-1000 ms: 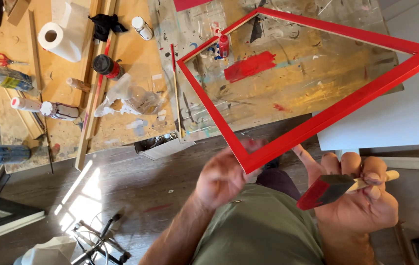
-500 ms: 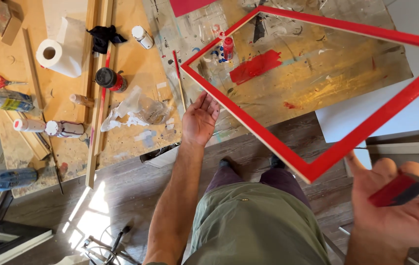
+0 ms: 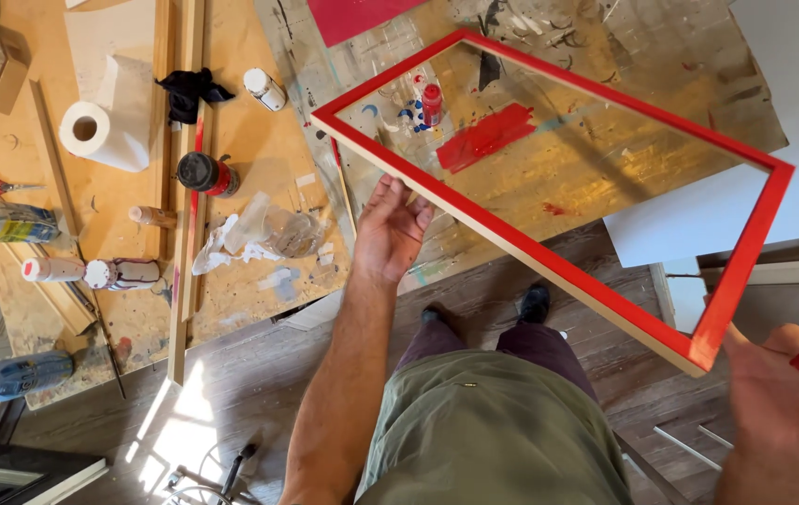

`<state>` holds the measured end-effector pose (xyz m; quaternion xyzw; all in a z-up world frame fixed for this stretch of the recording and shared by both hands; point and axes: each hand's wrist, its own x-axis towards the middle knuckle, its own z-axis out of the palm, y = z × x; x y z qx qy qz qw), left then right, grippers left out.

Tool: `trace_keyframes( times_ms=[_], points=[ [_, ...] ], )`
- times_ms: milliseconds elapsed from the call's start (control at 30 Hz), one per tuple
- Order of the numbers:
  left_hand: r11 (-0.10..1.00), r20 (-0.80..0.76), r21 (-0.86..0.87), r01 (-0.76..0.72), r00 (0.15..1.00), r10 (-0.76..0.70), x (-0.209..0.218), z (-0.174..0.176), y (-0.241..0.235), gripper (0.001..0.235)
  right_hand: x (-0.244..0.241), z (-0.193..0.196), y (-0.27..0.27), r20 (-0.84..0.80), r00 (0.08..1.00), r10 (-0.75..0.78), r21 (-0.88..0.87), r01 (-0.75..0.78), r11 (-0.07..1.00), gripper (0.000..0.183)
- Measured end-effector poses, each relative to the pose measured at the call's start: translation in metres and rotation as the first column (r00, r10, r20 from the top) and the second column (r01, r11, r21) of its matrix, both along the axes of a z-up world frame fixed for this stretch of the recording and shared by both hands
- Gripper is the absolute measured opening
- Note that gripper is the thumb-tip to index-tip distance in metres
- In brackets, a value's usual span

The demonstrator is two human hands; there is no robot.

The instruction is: Painting a wooden frame with red paint using a foam brush

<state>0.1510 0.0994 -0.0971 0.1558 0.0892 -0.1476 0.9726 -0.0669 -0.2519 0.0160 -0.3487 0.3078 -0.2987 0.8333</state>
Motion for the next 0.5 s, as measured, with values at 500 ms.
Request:
trace_keyframes(
  times_ms=[500],
  points=[
    [0.98,-0.048,0.135,-0.147,0.987,0.155,-0.044,-0.016,-0.038,0.021,0.171,-0.163,-0.259,0.001,0.771,0.637,-0.026,-0.636,0.771,0.027]
  ],
)
